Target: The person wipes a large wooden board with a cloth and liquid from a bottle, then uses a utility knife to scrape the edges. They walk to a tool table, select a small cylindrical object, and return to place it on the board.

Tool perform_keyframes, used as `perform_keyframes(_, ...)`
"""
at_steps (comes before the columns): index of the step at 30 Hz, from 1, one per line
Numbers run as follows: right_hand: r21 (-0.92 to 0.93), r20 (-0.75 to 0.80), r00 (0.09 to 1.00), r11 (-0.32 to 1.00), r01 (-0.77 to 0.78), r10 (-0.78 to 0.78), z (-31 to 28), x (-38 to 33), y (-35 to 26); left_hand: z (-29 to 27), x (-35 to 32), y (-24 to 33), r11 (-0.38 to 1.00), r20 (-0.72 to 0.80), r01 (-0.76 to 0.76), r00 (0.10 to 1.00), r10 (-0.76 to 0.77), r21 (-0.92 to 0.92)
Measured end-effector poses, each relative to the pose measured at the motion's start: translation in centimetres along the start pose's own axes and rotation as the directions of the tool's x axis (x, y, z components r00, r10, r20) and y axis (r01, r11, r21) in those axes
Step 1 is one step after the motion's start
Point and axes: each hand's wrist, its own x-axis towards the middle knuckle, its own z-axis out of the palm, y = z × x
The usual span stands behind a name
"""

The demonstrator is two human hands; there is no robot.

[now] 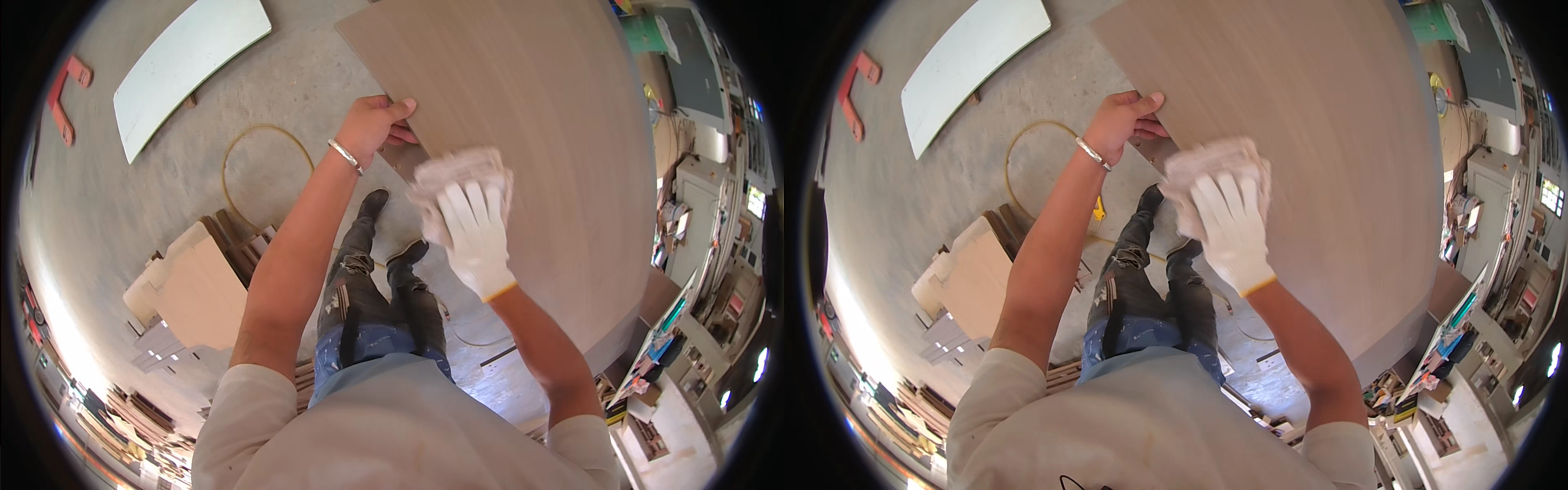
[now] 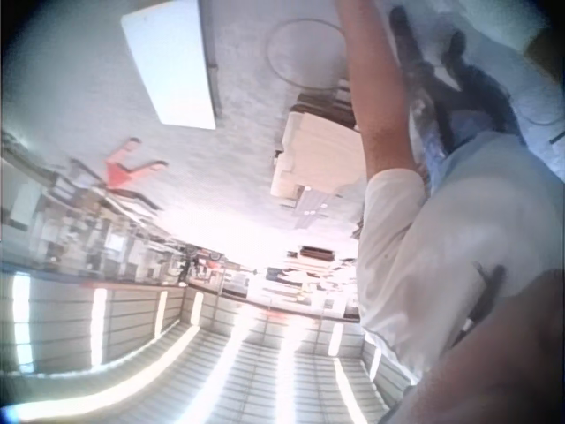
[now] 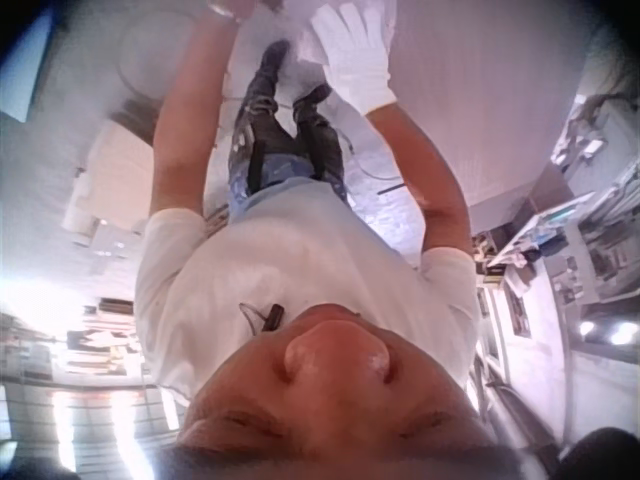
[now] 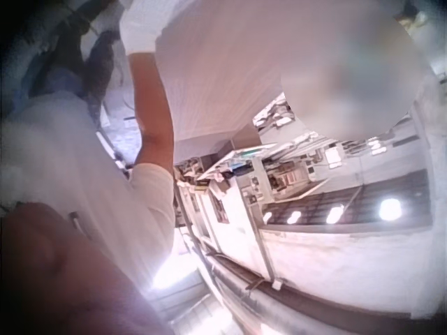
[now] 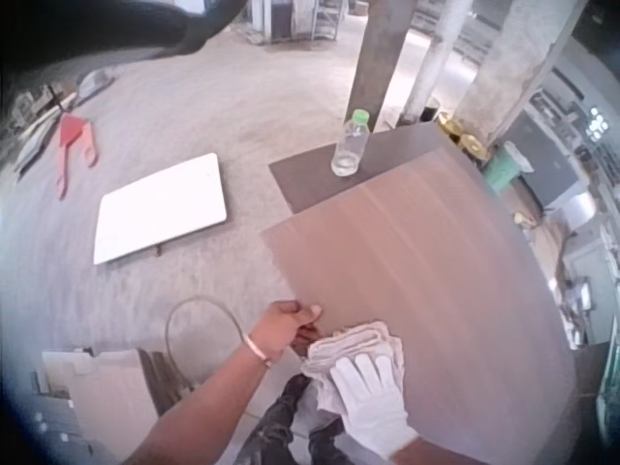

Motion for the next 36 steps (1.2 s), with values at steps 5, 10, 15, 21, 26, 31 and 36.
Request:
perform_keyframes(5,0.036,-0.027,1.000,0.999,0.006,-0.005,2.2,7.2,0.0,-2.4,1.5,0.1,0.999,0.035,-0.034,0.999,0.035,-0.034)
perform_keyframes(10,0.022,0.109,0.989,0.994,-0.108,0.105,-0.1,-2.3,-0.1,-2.9,-0.5,3.0,0.972,0.092,0.003,0.996,0.019,-0.234)
perform_keyframes(15,0.044,-0.057,0.998,0.999,-0.025,0.027,1.0,3.3,0.2,-3.4,1.5,3.3,0.993,-0.006,-0.075,0.997,0.074,-0.093)
perform_keyframes(21,0.054,-0.242,0.968,0.997,-0.046,0.058,4.2,14.7,-0.8,-4.9,2.5,4.0,0.962,-0.032,-0.114,0.993,0.109,-0.249)
perform_keyframes(26,0.152,-0.184,0.962,0.973,-0.173,0.200,1.2,4.0,-1.0,-4.9,2.2,4.3,0.996,-0.052,-0.085,0.995,0.084,-0.014)
perform_keyframes(31,0.021,0.106,0.925,0.930,-0.368,0.364,-0.7,-11.8,-2.3,-2.5,0.7,2.4,0.958,-0.384,-0.228,0.880,0.278,0.171)
perform_keyframes(36,-0.099,0.173,0.775,0.794,-0.600,0.608,-4.6,-22.6,-5.1,-1.4,-1.1,-0.9,0.057,0.176,-0.465,0.442,0.879,0.884)
